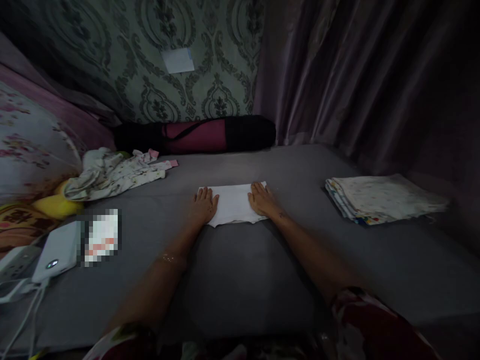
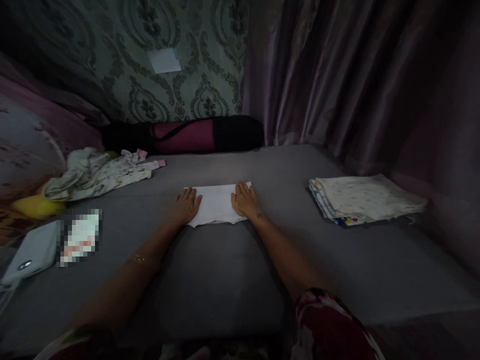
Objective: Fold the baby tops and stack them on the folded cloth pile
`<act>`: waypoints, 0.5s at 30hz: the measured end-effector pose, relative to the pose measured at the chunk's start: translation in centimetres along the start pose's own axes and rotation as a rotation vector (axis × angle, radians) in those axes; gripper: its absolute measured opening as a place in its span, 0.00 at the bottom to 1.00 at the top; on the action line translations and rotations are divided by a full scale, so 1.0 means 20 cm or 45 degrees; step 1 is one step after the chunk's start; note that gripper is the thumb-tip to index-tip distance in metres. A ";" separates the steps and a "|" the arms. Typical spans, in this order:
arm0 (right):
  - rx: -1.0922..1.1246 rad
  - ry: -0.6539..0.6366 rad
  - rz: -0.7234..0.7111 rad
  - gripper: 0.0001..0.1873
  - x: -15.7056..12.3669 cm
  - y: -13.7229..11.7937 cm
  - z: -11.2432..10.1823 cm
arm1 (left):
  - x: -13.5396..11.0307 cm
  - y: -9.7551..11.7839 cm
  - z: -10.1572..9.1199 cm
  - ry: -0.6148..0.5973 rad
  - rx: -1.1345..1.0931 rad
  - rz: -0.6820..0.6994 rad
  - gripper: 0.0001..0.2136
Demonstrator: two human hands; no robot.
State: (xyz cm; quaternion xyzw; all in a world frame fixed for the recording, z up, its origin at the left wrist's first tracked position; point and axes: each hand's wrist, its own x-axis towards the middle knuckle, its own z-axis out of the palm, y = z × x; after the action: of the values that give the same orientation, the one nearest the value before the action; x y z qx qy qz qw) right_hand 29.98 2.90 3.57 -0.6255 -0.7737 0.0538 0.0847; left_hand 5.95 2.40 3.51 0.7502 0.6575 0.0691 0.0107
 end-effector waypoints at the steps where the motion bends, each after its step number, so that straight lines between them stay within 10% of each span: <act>1: -0.001 0.003 0.001 0.31 0.00 0.00 0.01 | 0.00 0.00 0.01 0.009 -0.002 0.009 0.30; 15: 0.056 -0.009 0.038 0.34 -0.05 0.13 -0.04 | -0.04 -0.15 -0.03 -0.087 -0.105 0.003 0.30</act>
State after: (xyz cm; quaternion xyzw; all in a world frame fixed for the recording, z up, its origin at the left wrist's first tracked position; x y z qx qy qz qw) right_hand 32.87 2.54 3.76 -0.6350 -0.7631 0.0742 0.0950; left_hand 2.85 2.05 3.77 0.7519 0.6524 0.0704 0.0639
